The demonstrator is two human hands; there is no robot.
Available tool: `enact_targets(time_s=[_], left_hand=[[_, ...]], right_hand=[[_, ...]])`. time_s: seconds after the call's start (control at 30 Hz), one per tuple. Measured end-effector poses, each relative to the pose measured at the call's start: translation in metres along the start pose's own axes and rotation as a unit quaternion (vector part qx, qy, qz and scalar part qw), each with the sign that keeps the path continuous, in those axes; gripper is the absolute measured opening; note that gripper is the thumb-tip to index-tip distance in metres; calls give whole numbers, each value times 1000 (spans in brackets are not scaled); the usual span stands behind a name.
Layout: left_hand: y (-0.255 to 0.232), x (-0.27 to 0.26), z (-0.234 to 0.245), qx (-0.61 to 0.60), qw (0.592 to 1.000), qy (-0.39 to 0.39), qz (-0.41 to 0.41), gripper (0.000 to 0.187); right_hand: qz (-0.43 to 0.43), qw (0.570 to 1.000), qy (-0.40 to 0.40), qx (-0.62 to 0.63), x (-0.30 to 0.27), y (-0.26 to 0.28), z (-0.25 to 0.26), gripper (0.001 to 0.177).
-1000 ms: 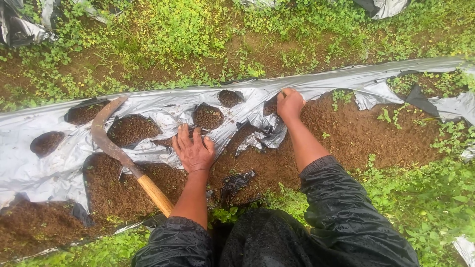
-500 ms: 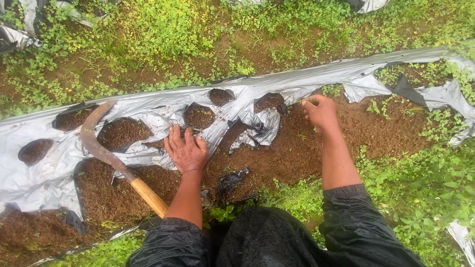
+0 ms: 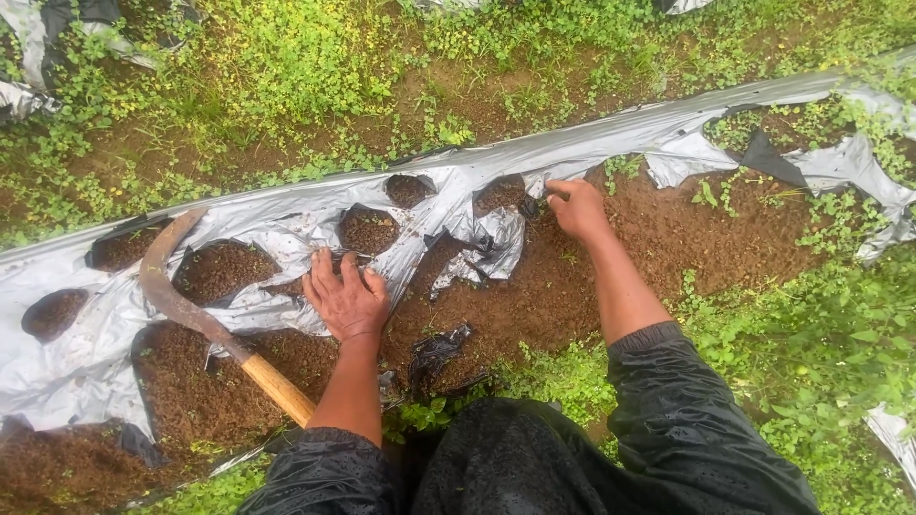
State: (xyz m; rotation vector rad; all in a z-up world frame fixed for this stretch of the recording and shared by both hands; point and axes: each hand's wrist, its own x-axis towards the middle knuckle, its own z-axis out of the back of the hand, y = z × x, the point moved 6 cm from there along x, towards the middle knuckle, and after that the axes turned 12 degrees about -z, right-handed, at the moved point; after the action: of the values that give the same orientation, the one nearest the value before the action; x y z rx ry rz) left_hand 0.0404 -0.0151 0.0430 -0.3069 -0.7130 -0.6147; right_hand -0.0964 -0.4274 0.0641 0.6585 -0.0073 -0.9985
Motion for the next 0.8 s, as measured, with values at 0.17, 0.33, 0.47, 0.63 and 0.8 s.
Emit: enact_targets(time_s=[0.17, 0.33, 0.47, 0.63, 0.8], left_hand=[[-1, 2, 2, -2, 1000, -5, 0, 36], [0, 1, 3, 1, 1000, -13, -5, 35], [0, 1, 3, 5, 1000, -15, -8, 35], [-1, 2, 3, -1, 1000, -14, -7, 36], [-1, 1, 1, 1, 1000, -8, -4, 36]], right_hand=[[-5, 999, -33, -4, 19, -24, -18, 25], [24, 998, -58, 1, 2, -11, -15, 32], [39, 997, -55, 26, -14, 4, -6, 42], [46, 998, -45, 17, -4, 3, -9, 46], [40, 994, -78, 63, 17, -20, -23, 26]])
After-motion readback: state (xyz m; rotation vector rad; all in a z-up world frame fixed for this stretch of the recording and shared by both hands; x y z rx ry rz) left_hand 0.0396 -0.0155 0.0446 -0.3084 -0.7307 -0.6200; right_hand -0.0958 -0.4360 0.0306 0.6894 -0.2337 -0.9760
